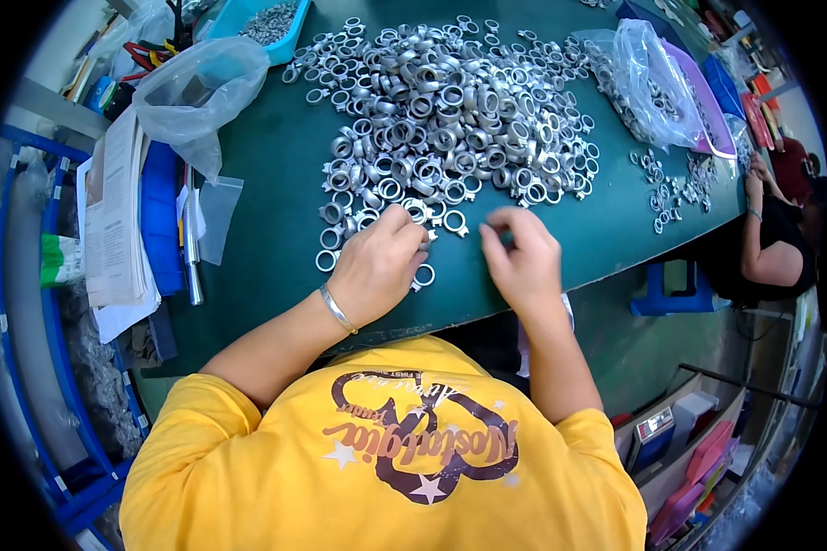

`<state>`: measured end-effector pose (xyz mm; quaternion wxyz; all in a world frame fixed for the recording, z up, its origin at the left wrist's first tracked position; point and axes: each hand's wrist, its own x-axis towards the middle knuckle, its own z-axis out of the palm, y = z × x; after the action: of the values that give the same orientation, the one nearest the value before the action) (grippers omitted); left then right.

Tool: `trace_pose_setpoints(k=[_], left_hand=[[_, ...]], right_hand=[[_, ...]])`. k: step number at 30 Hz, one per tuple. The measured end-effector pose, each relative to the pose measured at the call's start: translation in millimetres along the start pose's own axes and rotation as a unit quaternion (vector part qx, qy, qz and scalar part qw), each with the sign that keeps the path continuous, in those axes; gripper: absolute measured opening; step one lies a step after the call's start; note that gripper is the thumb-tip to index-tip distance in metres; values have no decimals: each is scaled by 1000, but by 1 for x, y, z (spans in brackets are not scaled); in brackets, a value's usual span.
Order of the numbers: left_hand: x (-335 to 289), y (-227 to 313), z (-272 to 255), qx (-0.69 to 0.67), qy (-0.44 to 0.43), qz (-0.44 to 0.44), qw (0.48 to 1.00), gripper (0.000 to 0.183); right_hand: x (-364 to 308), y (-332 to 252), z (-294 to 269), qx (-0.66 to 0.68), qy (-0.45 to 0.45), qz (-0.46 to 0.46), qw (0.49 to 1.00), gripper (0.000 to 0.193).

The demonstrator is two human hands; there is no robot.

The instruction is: The person picks up small metal rings from a pile, turns them over by hand to check their condition, and places them into a separate pile or container.

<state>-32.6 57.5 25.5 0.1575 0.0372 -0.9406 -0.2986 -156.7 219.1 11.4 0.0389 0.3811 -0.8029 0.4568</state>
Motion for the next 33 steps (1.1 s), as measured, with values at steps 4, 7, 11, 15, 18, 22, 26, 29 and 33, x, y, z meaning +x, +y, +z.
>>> trace_pose_setpoints(k=[4,7,11,15,18,22,26,29,33], left_hand=[[-6,4,-13,-106,-2,-27,994,23],[-15,5,-22,-148,-5,-85,985,21],[-18,3,-13,-215,14,-85,973,20],[-10,5,-9,-251,-21,-41,967,25],[-9,9,-7,-255,-5,-32,966,27],[-13,6,-8,-263,13,-24,964,24],[-14,1,-12,-259,47,-16,965,19],[-13,-6,-11,-211,95,-13,973,14],[-6,-13,-6,-69,110,10,991,15]], right_hand=[[15,-5,24,-105,-80,34,991,16],[5,3,27,41,-78,73,993,15],[-13,-7,24,437,-75,216,870,23],[-20,-15,18,548,-98,257,790,24],[-27,-17,20,563,-101,267,776,18],[-26,-19,18,548,-140,320,760,16],[-25,-25,18,579,-177,396,691,15],[-25,-26,20,597,-190,427,652,17],[-23,-23,18,622,-199,447,612,19]])
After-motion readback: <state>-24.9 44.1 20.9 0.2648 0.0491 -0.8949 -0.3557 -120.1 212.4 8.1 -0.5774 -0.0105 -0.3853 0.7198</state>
